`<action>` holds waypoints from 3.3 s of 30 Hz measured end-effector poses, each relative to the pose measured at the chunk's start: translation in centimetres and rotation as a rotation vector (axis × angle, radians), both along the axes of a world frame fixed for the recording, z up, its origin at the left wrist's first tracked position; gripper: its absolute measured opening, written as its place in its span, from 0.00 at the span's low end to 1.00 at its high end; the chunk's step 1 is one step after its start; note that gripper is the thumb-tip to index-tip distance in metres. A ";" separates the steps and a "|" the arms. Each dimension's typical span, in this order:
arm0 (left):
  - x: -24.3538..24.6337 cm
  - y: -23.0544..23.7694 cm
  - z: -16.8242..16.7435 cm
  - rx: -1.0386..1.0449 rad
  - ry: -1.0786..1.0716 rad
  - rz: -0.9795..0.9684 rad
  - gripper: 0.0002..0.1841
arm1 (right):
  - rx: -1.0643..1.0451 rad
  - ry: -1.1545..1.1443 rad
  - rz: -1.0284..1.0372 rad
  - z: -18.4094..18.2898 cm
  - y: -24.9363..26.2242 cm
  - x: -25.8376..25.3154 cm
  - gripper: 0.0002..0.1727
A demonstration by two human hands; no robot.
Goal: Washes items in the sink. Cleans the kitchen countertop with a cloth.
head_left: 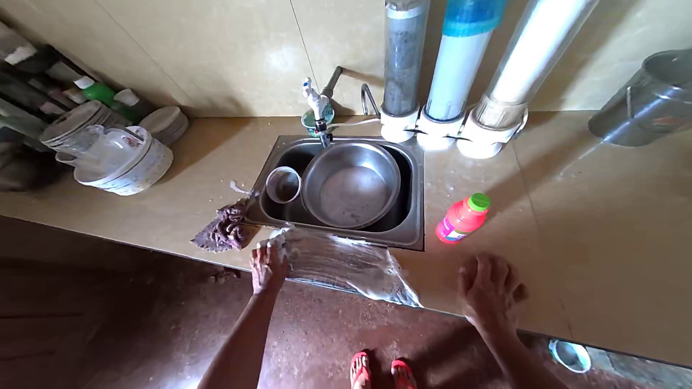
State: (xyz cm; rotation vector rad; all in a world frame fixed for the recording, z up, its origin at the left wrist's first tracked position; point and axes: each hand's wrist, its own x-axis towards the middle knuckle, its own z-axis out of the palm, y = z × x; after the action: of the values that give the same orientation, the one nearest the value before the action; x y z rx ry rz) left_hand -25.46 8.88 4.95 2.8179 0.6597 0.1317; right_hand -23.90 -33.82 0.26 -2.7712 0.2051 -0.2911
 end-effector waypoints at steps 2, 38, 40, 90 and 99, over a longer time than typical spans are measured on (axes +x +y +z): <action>2.8 -0.3 0.0 0.006 0.052 0.011 0.26 | -0.009 0.024 -0.006 0.0 0.0 0.0 0.35; 3.1 -2.0 1.9 0.119 0.375 0.025 0.20 | -0.006 0.056 -0.017 0.1 -0.2 -0.1 0.34; 4.6 -1.5 1.6 0.082 0.309 0.009 0.20 | -0.019 -0.011 -0.015 -0.2 -0.4 0.2 0.35; 1.2 -12.1 -1.6 -0.011 -0.017 -0.367 0.16 | 0.001 0.060 -0.011 0.4 -0.2 -0.1 0.32; 0.7 -11.0 -0.1 -0.102 0.152 -0.143 0.24 | 0.013 0.090 -0.028 0.5 0.2 0.2 0.33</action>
State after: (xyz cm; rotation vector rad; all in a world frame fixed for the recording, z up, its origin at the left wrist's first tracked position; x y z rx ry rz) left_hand -24.73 -2.08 4.89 2.7839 0.4779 -0.1386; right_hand -23.72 -33.62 0.73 -2.7731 0.2680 -0.1710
